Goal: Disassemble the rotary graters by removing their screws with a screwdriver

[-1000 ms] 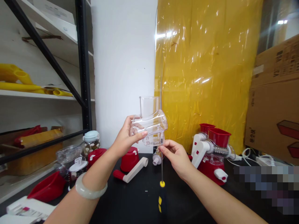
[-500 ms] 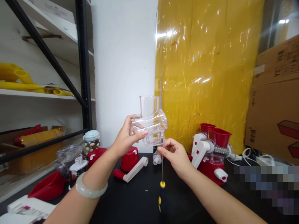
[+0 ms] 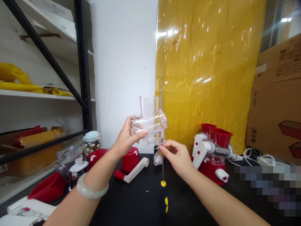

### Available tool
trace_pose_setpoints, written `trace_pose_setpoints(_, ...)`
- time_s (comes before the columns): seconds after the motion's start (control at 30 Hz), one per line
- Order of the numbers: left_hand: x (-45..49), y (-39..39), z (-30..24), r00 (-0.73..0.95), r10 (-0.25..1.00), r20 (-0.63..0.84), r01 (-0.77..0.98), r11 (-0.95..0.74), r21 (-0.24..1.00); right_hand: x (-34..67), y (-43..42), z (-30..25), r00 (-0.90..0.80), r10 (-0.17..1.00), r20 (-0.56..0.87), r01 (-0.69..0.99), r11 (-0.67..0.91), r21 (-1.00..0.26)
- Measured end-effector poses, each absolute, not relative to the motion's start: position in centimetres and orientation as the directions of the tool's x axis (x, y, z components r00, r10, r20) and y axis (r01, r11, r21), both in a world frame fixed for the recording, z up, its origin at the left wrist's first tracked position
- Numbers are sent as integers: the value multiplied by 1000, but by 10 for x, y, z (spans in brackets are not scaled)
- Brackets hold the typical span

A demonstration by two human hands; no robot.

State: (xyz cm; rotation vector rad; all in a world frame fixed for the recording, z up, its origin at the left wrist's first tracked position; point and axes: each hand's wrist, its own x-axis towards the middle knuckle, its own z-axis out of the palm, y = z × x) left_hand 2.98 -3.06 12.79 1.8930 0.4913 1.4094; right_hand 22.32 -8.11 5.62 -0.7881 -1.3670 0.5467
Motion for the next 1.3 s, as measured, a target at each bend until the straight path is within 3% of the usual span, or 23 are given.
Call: trace_pose_setpoints(1.3, 35, -30, 125, 311, 673, 671, -124, -671, 731, 223, -82, 55, 150, 768, 623, 77, 619, -782)
